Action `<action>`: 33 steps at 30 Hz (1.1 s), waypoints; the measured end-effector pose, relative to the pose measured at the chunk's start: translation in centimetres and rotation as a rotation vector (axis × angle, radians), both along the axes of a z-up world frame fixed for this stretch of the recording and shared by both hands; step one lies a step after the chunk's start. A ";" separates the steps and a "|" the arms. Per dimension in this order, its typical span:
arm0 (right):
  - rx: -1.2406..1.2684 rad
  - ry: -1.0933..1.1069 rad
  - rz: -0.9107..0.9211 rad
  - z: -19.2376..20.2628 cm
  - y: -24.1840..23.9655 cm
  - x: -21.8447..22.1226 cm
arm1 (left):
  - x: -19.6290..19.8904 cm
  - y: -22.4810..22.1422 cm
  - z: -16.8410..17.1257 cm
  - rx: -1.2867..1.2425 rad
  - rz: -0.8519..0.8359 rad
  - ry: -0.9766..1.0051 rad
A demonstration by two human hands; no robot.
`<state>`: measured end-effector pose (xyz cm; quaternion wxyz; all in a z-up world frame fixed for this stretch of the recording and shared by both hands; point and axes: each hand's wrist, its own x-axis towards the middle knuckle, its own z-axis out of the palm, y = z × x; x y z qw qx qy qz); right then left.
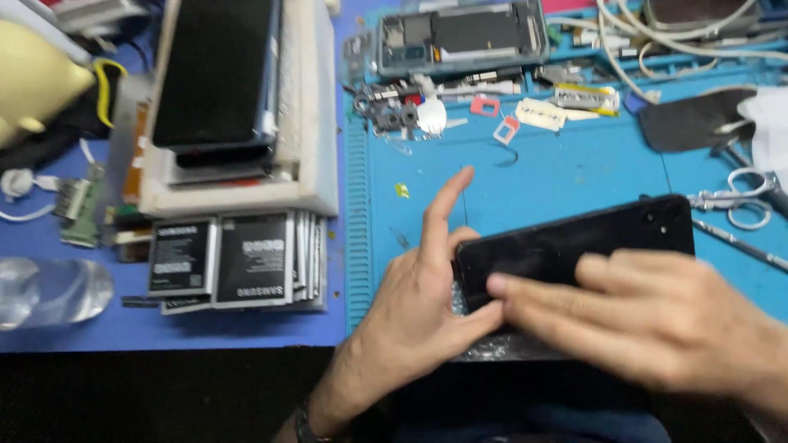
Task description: Using a plastic prying tool to carefully separate the back cover of a smartphone from its frame.
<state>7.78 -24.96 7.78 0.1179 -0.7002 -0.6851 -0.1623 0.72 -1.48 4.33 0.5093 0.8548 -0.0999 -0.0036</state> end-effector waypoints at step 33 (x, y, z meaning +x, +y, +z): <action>-0.035 0.585 -0.806 -7.0 -8.8 -0.7 | -0.3 0.3 -3.0 0.140 -0.047 -0.053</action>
